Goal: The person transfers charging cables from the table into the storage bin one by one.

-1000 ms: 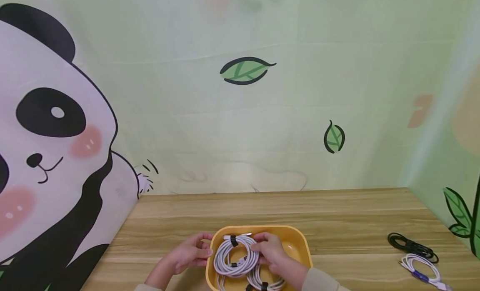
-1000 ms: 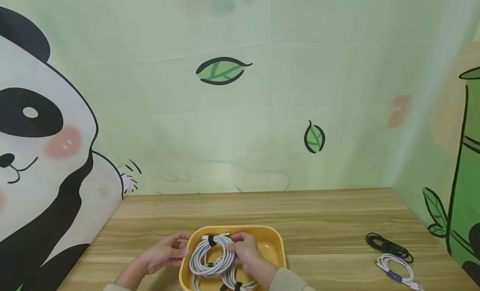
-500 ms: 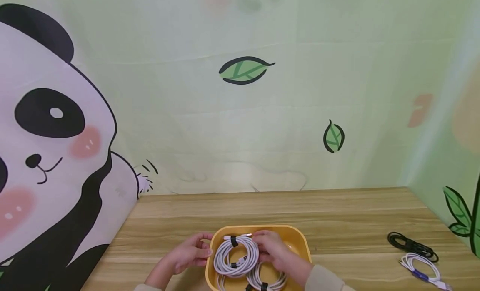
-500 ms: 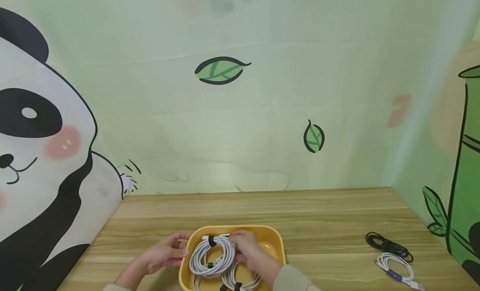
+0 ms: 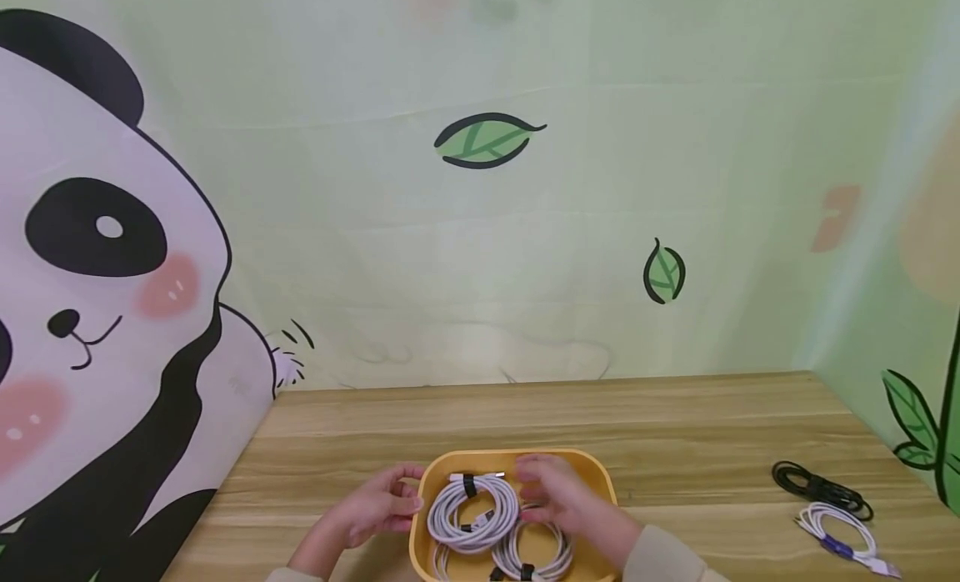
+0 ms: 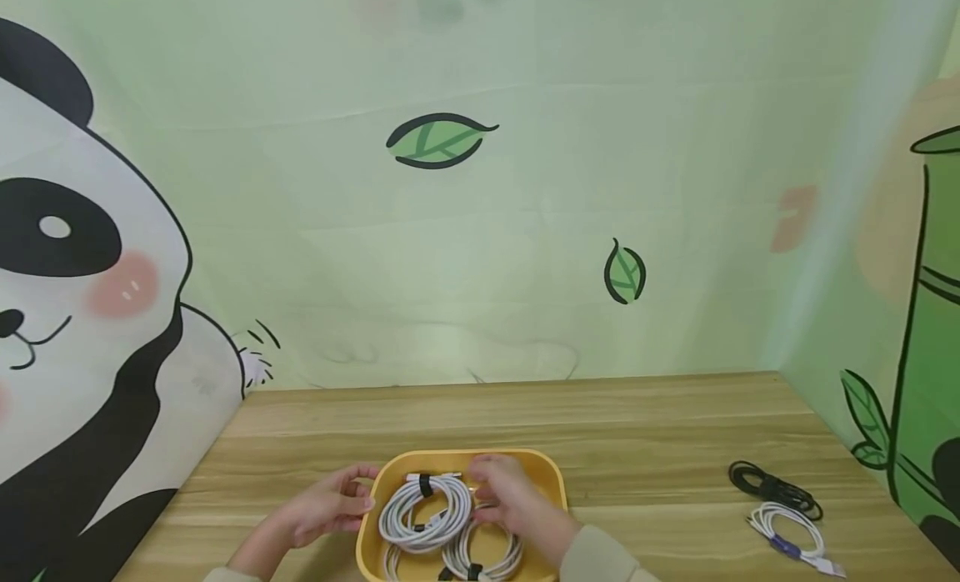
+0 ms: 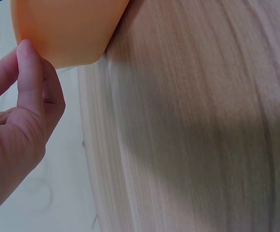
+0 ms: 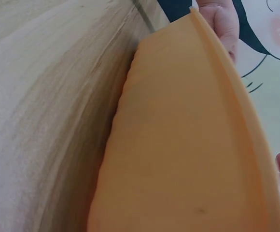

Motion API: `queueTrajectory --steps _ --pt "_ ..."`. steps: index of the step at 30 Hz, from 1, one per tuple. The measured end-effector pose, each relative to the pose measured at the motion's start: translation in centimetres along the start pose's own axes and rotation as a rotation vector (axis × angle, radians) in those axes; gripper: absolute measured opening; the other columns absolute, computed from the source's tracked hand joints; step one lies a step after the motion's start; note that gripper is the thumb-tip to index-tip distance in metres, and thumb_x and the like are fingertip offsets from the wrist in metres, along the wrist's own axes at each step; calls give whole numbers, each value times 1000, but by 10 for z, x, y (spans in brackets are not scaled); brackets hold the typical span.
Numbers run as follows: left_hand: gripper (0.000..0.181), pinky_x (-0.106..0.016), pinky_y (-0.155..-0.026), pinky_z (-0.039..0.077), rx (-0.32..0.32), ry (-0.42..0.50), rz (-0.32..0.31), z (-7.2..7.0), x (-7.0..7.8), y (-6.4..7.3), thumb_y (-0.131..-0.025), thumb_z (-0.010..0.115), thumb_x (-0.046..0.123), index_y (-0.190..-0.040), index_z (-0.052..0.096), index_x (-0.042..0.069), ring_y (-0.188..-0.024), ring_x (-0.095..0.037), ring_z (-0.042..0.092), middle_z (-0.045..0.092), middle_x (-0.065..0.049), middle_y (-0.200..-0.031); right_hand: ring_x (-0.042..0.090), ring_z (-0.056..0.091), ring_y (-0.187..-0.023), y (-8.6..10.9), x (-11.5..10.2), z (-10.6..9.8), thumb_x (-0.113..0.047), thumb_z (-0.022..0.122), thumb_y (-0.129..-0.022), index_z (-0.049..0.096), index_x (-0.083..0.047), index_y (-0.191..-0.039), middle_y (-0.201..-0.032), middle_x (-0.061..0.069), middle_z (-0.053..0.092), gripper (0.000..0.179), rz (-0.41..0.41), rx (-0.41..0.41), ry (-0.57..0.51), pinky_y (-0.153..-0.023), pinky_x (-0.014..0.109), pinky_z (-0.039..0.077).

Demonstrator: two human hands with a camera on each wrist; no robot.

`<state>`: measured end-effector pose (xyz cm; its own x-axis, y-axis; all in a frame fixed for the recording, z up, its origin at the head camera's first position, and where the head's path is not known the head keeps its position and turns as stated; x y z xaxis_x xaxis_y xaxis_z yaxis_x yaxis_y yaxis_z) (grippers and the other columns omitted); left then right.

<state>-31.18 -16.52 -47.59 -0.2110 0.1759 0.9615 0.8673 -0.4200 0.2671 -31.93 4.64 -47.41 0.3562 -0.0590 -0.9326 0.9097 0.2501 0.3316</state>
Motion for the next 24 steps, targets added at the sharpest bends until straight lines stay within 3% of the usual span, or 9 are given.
queueTrajectory --steps 3,11,24 --pt "48 -21 -61 48 2 1 -1 0 0 0 -83 54 3 -124 31 -5 -70 -10 50 44 -2 -83 43 41 -109 3 -4 -2 -19 49 -86 38 5 -124 -126 29 38 46 2 -15 -5 -74 45 49" --pt "48 -20 -61 48 2 3 -4 0 1 1 -84 54 3 -125 31 -5 -71 -10 50 44 -2 -82 33 47 -100 7 -9 -10 -18 49 -86 39 5 -123 -123 27 40 45 -6 -21 4 -74 45 49" --pt "48 -20 -61 49 6 6 -13 0 1 0 -84 54 3 -125 31 -4 -71 -9 51 45 -2 -83 30 48 -100 16 -19 -22 -19 49 -85 36 5 -124 -124 27 40 48 -26 -36 10 -77 46 48"
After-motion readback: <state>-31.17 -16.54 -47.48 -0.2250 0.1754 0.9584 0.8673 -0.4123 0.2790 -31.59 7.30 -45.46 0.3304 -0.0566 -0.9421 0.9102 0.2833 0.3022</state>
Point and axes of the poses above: each hand's wrist, its own y-axis away from the middle knuckle, its own z-axis out of the palm, x = y × z, the point moved 8 cm from there along -y, towards the middle knuckle
